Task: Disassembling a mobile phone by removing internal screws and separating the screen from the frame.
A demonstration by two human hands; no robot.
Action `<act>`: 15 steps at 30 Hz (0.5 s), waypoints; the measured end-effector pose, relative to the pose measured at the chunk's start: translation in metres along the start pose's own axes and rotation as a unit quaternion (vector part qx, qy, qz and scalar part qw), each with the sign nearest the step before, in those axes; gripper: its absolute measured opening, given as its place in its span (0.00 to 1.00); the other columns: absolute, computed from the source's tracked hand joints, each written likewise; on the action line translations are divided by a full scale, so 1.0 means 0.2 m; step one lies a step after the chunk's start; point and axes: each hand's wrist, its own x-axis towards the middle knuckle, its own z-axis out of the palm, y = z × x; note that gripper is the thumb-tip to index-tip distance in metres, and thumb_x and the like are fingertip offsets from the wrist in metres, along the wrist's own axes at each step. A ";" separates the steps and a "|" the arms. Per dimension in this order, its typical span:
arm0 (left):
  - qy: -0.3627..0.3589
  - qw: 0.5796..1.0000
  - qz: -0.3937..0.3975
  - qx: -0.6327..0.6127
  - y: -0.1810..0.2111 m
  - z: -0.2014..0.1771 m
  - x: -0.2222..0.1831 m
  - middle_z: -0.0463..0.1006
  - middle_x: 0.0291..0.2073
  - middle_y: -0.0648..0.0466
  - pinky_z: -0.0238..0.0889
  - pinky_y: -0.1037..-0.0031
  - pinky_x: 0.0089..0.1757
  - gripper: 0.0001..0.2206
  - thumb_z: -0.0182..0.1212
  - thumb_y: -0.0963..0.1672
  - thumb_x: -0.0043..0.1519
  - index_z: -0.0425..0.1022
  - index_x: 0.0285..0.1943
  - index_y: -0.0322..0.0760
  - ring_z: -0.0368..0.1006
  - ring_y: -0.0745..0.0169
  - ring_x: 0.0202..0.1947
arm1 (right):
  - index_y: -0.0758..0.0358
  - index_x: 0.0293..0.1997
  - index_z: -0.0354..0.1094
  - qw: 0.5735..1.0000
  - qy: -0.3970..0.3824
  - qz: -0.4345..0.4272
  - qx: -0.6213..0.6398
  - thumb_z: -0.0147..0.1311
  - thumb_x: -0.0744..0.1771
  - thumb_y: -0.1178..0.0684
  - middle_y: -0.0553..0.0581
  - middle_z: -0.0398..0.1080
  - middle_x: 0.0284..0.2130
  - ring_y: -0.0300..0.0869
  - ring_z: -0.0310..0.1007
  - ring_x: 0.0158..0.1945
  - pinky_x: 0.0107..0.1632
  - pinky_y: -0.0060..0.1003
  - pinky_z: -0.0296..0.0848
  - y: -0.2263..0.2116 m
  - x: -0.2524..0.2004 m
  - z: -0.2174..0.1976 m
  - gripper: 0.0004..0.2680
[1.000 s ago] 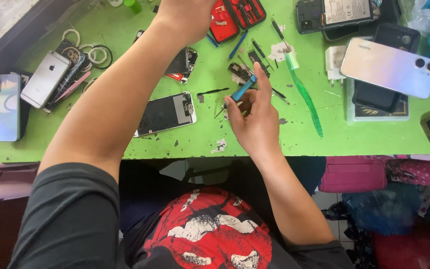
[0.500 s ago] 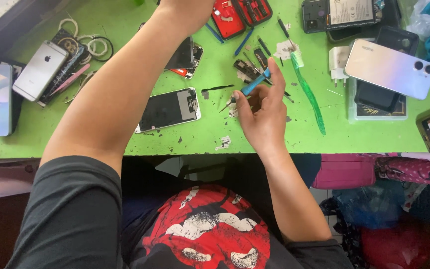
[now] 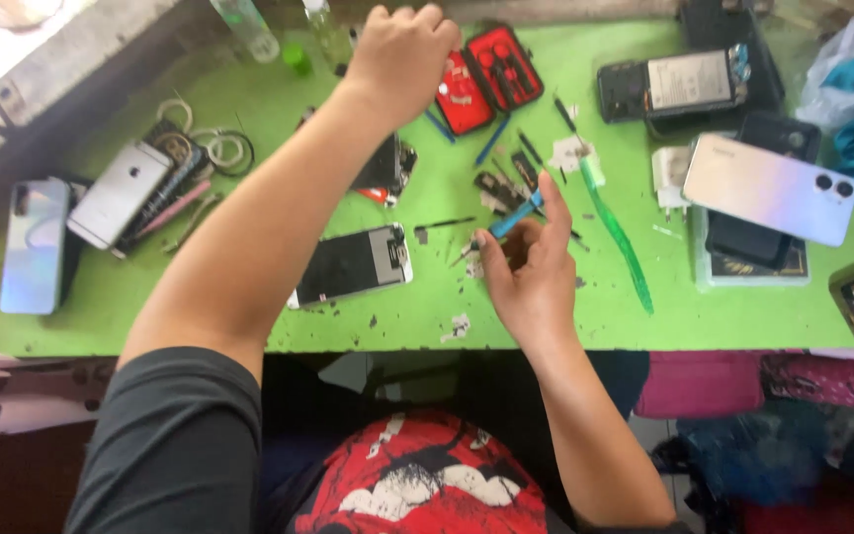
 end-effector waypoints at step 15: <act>0.130 0.947 -0.081 -0.282 0.37 -0.28 -0.61 0.81 0.34 0.59 0.63 0.72 0.39 0.03 0.58 0.42 0.69 0.77 0.42 0.42 0.73 0.69 0.33 | 0.46 0.77 0.36 0.944 0.119 -0.053 0.305 0.57 0.71 0.66 0.63 0.74 0.40 0.44 0.75 0.35 0.40 0.38 0.79 0.03 0.14 0.00 0.30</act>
